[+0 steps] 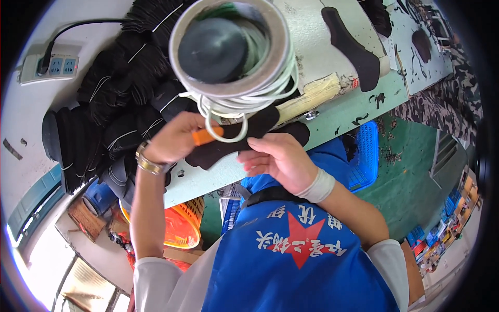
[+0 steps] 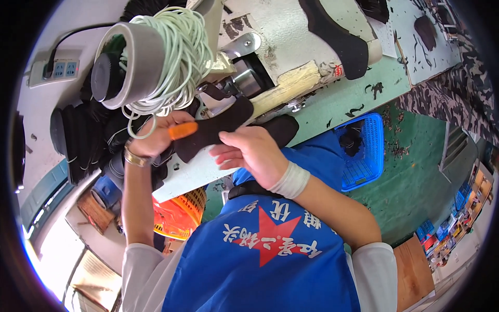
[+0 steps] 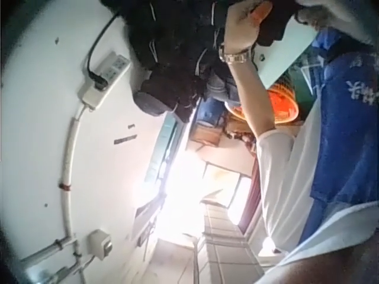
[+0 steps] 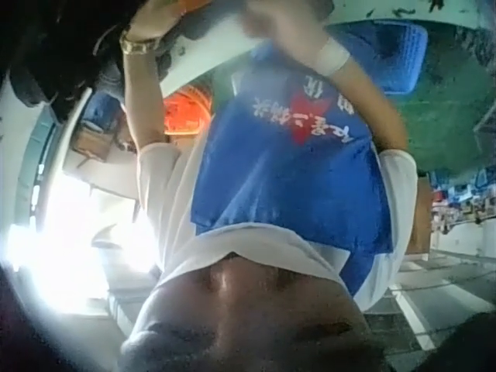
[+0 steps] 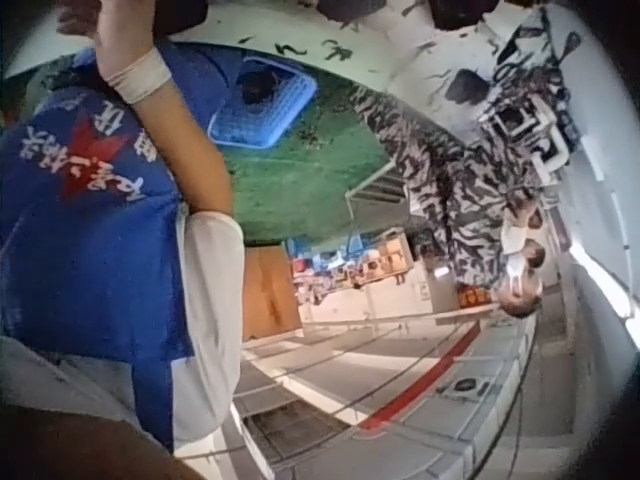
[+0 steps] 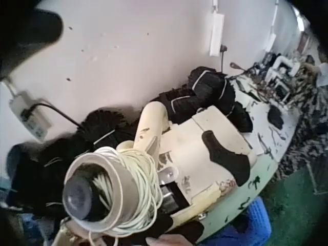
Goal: The person assembles and sews together shoe parts using an industrial sewing machine.
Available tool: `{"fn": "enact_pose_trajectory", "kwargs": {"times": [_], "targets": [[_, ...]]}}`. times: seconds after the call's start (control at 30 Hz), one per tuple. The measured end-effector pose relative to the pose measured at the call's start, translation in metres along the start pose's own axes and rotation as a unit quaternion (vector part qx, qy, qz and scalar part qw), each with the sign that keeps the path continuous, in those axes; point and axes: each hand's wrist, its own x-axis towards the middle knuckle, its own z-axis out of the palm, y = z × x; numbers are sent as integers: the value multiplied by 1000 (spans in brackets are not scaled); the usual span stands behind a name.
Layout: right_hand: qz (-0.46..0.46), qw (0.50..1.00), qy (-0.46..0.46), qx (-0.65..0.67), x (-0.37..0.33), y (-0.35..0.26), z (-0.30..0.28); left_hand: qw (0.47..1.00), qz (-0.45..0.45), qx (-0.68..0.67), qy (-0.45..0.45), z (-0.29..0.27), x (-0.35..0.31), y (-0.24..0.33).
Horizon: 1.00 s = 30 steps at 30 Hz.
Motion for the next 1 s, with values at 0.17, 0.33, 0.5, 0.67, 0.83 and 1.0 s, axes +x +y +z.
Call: {"fn": "enact_pose_trajectory", "kwargs": {"times": [0.17, 0.33, 0.5, 0.67, 0.83, 1.0], "targets": [[-7, 997, -32, 64, 21, 4, 19, 985, 100, 137, 6, -31, -3, 40], [-187, 966, 108, -146, 15, -1, 6, 933, 287, 198, 83, 17, 37, 21], [-385, 761, 273, -446, -20, -37, -13, 977, 42, -184, 102, 94, 39, 22], [-651, 428, 398, -485, -70, -122, -29, 995, -79, -52, 44, 70, 2, -28], [-494, 209, 376, -755, -39, -153, -67, 891, 98, 298, 328, 130, 32, -114], [-502, 205, 382, -749, -31, -139, -88, 896, 84, 264, 346, 137, 32, -107]]}}
